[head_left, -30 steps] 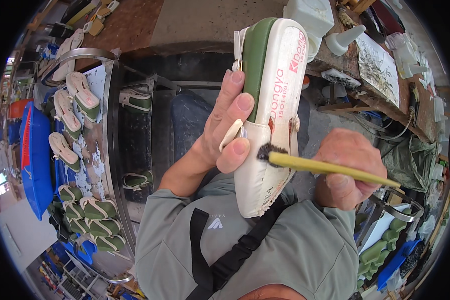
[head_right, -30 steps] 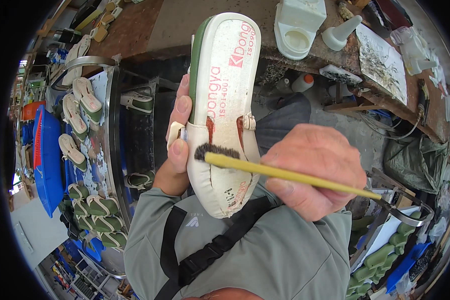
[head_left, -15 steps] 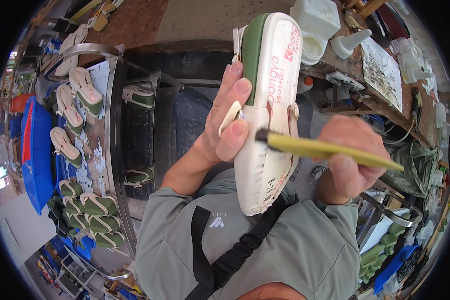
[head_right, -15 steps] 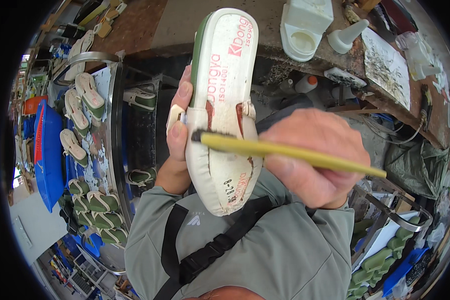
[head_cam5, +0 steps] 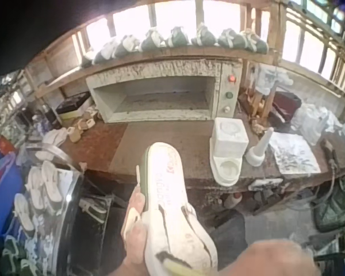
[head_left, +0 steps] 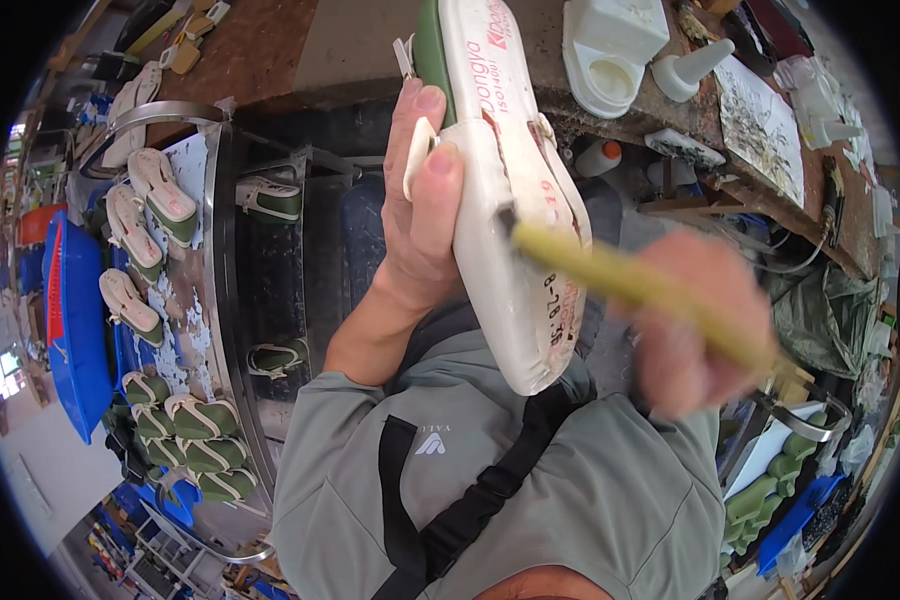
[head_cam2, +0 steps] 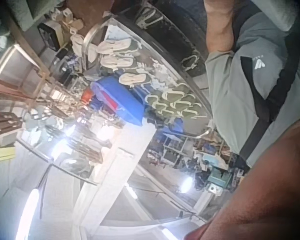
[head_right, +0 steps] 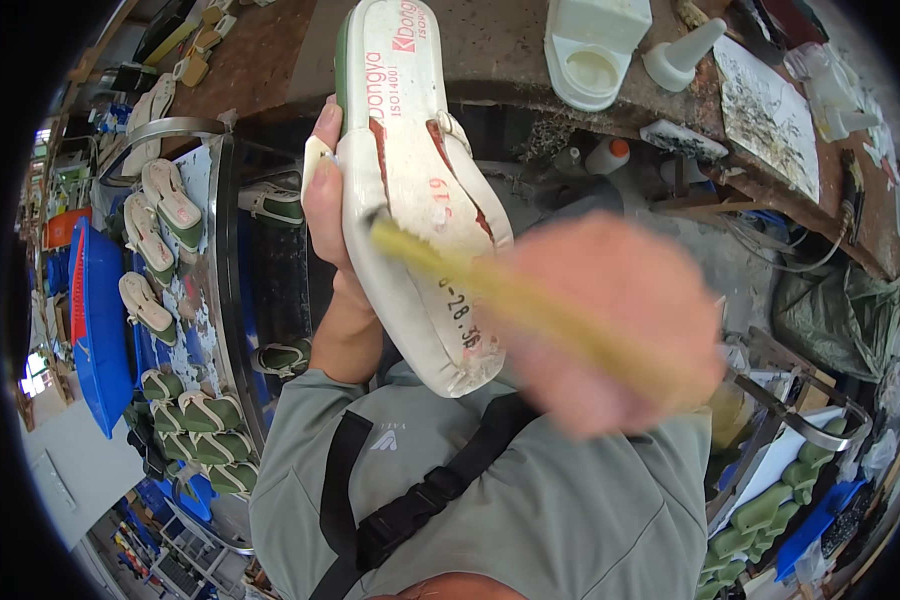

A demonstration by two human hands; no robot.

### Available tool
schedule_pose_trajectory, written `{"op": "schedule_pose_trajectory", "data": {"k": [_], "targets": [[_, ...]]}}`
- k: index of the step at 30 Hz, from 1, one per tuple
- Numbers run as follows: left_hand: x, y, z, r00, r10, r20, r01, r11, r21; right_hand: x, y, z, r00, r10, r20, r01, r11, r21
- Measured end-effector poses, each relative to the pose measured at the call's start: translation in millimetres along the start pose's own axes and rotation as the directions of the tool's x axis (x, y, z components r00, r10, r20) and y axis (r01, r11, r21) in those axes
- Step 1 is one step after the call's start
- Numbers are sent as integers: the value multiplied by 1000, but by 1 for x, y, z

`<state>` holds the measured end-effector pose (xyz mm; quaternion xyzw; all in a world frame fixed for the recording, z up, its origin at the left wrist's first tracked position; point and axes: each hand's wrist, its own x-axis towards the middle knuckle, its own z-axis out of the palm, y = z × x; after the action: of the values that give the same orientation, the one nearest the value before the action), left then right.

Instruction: The recorder is applying glue to the bottom and edges of semi-finished shoes using a brush.

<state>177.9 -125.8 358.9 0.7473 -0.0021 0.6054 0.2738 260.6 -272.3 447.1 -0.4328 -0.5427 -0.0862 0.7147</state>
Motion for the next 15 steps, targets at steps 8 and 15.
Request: {"op": "schedule_pose_trajectory", "data": {"k": [8,15], "targets": [[19,0,-5,994,90,58,-104,944,313,5,-18,-11,962,-95,254,110,993,-46],[12,-17,5,994,-20,109,-7,970,243,-9,-9,-30,939,-115,325,118,993,11]]}}
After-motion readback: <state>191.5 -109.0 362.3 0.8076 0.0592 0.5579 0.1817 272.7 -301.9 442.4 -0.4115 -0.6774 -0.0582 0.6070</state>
